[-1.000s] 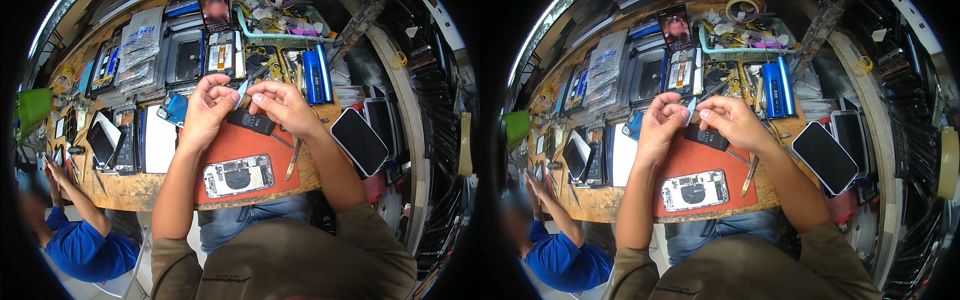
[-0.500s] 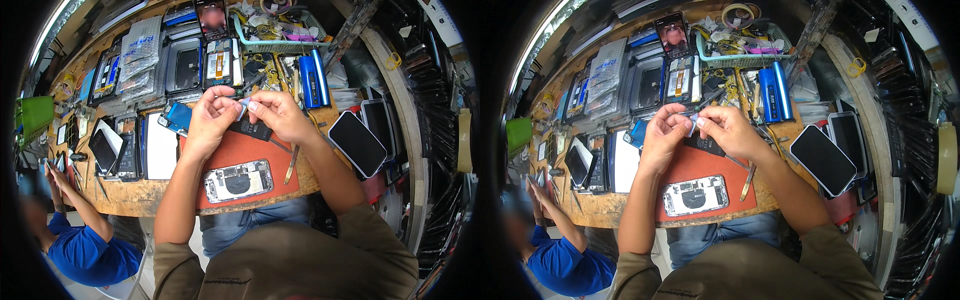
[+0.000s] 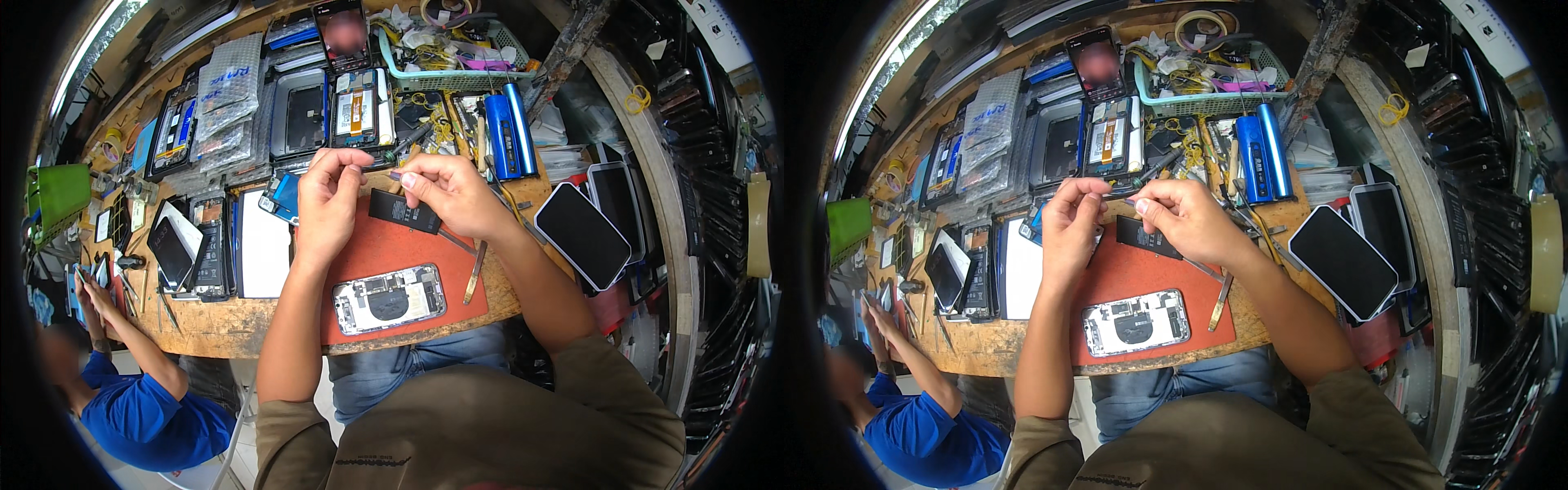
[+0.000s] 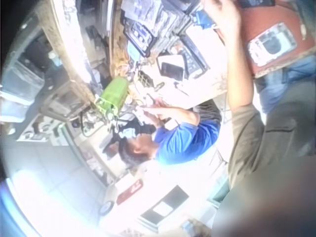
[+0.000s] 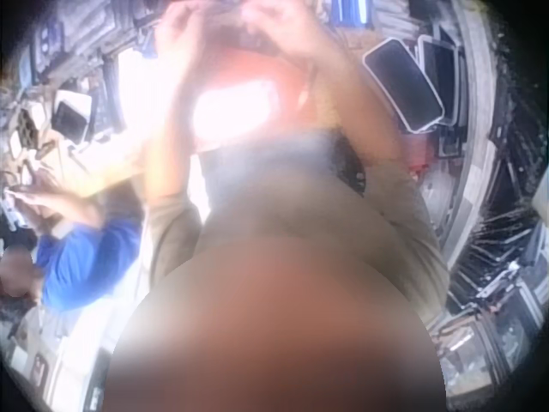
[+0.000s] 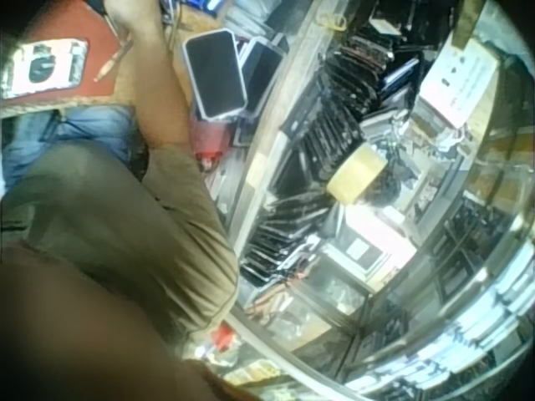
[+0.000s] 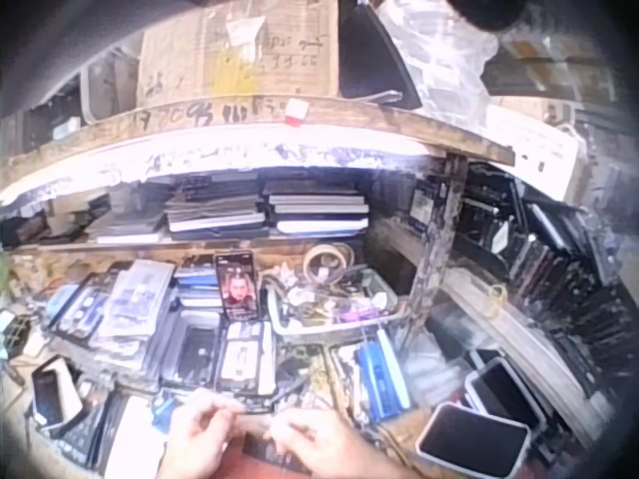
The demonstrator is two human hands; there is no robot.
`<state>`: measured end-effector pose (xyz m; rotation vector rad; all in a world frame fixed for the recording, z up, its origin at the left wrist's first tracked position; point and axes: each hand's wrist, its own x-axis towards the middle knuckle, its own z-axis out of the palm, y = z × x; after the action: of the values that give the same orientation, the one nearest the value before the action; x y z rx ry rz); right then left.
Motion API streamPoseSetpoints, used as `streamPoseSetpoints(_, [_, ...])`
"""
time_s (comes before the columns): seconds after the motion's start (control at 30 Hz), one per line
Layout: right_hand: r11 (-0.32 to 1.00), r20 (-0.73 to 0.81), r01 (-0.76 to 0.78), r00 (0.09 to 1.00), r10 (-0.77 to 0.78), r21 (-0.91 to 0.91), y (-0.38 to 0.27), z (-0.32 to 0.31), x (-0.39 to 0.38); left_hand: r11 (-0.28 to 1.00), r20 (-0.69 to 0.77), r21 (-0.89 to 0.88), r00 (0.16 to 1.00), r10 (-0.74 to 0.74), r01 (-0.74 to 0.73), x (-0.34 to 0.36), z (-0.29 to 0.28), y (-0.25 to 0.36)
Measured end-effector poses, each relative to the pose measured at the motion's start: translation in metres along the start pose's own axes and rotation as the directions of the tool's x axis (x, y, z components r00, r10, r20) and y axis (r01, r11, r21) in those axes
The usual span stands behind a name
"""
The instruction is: The person removes a battery from a disassembled smartphone, retrieves a new battery from a shelf, and applies adhesive tape to the new battery. They handle the phone chassis and battery while working at a cluttered repair bench.
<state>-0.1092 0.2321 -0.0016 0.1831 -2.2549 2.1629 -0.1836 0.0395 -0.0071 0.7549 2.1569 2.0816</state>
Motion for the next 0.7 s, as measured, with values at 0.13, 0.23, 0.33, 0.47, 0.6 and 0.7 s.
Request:
streamPoseSetpoints(0.13, [0.999, 0.002, -0.034, 0.999, 0.034, -0.004, 0.001, -0.001, 0.0, 0.999, 0.049, 0.029, 0.999, -0.021, 0.019, -0.003, 0.002, 0.007])
streamPoseSetpoints(0.23, [0.999, 0.021, -0.033, 0.999, 0.034, -0.037, 0.001, -0.003, 0.0, 0.998, 0.095, 0.041, 0.995, -0.044, 0.04, -0.004, 0.002, 0.015])
streamPoseSetpoints(0.33, [0.999, 0.058, -0.026, 0.998, 0.028, -0.031, 0.0, -0.003, -0.001, 0.996, 0.142, 0.085, 0.99, 0.02, -0.032, -0.005, 0.004, 0.02])
streamPoseSetpoints(0.47, [0.999, 0.016, -0.026, 1.0, 0.027, -0.042, 0.0, 0.001, -0.001, 0.974, 0.128, 0.2, 0.989, 0.08, -0.105, -0.008, 0.007, 0.019])
streamPoseSetpoints(0.6, [0.925, -0.117, 0.096, 0.982, -0.148, -0.366, -0.001, -0.002, -0.002, 0.989, -0.013, -0.076, 0.992, -0.125, 0.123, -0.005, 0.005, 0.014])
streamPoseSetpoints(0.7, [0.701, -0.207, 0.065, 0.933, -0.296, -0.71, -0.001, -0.012, -0.002, 0.973, -0.077, -0.169, 0.982, -0.171, 0.156, 0.0, -0.002, 0.01])
